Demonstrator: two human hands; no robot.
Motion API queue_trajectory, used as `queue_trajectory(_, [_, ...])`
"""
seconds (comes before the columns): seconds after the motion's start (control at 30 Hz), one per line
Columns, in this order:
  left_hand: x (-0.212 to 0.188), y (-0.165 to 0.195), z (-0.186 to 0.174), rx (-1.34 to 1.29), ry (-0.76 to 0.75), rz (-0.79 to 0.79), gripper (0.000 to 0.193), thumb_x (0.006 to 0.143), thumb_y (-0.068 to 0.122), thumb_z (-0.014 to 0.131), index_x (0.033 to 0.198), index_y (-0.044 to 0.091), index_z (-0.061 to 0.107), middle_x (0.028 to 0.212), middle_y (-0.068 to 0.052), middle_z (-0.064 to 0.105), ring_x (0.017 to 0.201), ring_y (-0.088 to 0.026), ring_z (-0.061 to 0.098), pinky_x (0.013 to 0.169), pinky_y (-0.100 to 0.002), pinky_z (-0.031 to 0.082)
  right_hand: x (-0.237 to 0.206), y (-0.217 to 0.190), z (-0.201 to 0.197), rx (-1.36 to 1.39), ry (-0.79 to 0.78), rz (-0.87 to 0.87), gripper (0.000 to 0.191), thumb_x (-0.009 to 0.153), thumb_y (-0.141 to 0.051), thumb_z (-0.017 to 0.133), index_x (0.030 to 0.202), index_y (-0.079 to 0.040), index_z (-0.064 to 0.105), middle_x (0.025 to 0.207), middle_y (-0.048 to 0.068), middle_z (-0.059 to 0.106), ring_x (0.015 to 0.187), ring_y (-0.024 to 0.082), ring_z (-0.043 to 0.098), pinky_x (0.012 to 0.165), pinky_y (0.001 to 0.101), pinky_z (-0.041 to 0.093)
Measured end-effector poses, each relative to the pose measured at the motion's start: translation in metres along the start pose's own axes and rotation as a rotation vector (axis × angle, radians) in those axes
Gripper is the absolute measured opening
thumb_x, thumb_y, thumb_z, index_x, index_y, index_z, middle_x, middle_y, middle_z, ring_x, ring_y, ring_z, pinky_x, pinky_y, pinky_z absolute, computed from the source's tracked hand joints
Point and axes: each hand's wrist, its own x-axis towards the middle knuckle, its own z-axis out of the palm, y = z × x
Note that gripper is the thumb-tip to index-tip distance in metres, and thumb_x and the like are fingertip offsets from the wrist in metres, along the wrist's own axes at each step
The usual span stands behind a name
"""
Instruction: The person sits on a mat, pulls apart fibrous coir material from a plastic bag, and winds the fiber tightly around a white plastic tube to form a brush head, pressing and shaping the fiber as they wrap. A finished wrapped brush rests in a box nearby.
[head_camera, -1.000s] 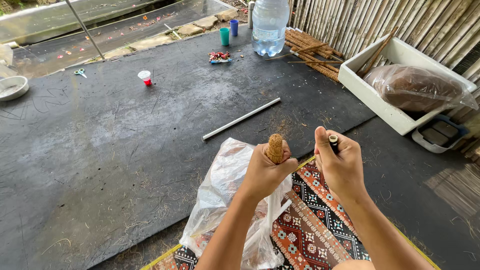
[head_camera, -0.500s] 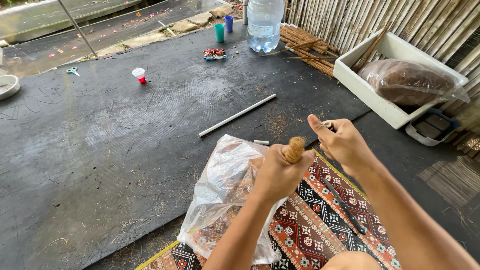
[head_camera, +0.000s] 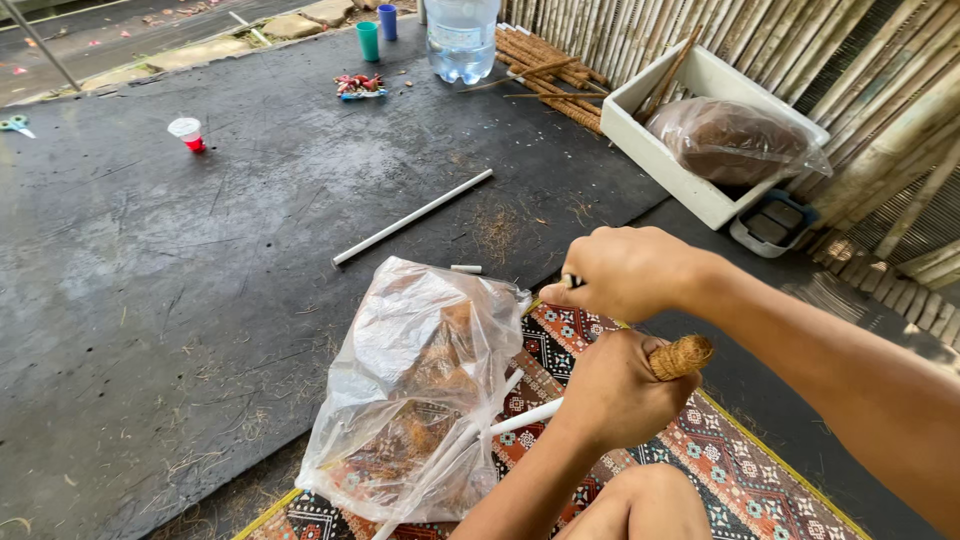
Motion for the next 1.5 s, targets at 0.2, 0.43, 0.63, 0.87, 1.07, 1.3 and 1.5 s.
queue_trajectory(0.2, [0.041, -0.071, 0.035, -0.118, 0.248, 0.602, 0.031, 0.096, 0.022, 0.068, 0.122, 0.006, 0.062, 0.114, -0.010, 0.066, 0.107, -0.023, 0.063, 0.093, -0.037, 0.051, -0.056, -0.053, 0.020, -0.522, 0.333, -0.079, 0.043, 0.104, -0.046, 0.054, 0.081, -0.014, 0.072, 0.074, 0.004, 0.072, 0.069, 0.022, 0.074, 0.054, 0.0333, 0.055])
queue_trajectory(0.43, [0.067, -0.088, 0.007, -0.376, 0.095, 0.091, 0.032, 0.097, 0.023, 0.071, 0.074, 0.005, 0.056, 0.071, 0.001, 0.053, 0.068, -0.009, 0.046, 0.059, -0.031, 0.040, -0.085, -0.054, 0.043, -0.202, 1.041, -0.262, 0.036, 0.100, -0.034, 0.064, 0.091, 0.000, 0.068, 0.057, 0.002, 0.058, 0.048, 0.018, 0.060, 0.045, 0.0328, 0.045])
queue_trajectory(0.63, [0.041, -0.026, -0.032, -0.386, 0.158, -0.008, 0.038, 0.091, 0.026, 0.068, 0.062, 0.007, 0.056, 0.054, 0.006, 0.050, 0.052, -0.004, 0.043, 0.047, -0.030, 0.038, -0.095, -0.053, 0.090, 0.194, 1.187, -0.015, 0.039, 0.097, -0.020, 0.069, 0.065, -0.005, 0.054, 0.052, 0.010, 0.048, 0.042, 0.028, 0.047, 0.047, 0.0420, 0.033])
queue_trajectory(0.87, [0.032, -0.006, -0.044, -0.241, 0.246, 0.090, 0.046, 0.097, 0.033, 0.068, 0.063, 0.004, 0.054, 0.050, 0.002, 0.043, 0.052, -0.005, 0.036, 0.046, -0.034, 0.036, -0.083, -0.049, 0.128, 0.552, 1.309, 0.015, 0.023, 0.100, -0.012, 0.066, 0.079, -0.002, 0.065, 0.049, -0.001, 0.049, 0.038, 0.007, 0.048, 0.042, 0.0294, 0.030])
queue_trajectory(1.07, [0.031, -0.011, -0.046, -0.232, 0.238, 0.081, 0.047, 0.097, 0.032, 0.067, 0.063, 0.004, 0.054, 0.050, 0.001, 0.045, 0.050, -0.007, 0.038, 0.046, -0.034, 0.037, -0.088, -0.055, 0.123, 0.869, 1.276, 0.022, 0.033, 0.109, -0.017, 0.057, 0.079, -0.003, 0.057, 0.058, -0.004, 0.052, 0.049, 0.001, 0.043, 0.045, 0.0228, 0.029])
queue_trajectory(1.3, [0.038, -0.014, -0.045, -0.241, 0.241, 0.064, 0.044, 0.097, 0.030, 0.067, 0.064, 0.003, 0.055, 0.050, 0.000, 0.046, 0.050, -0.006, 0.038, 0.045, -0.034, 0.037, -0.090, -0.054, 0.107, 1.433, 1.059, 0.034, 0.041, 0.110, -0.023, 0.050, 0.075, -0.004, 0.048, 0.058, -0.005, 0.035, 0.049, 0.003, 0.030, 0.043, 0.0246, 0.022])
queue_trajectory(1.5, [0.040, -0.021, -0.056, -0.220, 0.264, 0.130, 0.039, 0.098, 0.028, 0.067, 0.069, 0.003, 0.060, 0.052, -0.001, 0.049, 0.052, -0.006, 0.041, 0.047, -0.033, 0.040, -0.067, -0.012, 0.093, 1.903, 0.803, 0.097, 0.037, 0.109, -0.030, 0.048, 0.078, -0.009, 0.046, 0.055, -0.007, 0.026, 0.045, 0.006, 0.022, 0.042, 0.0282, 0.017])
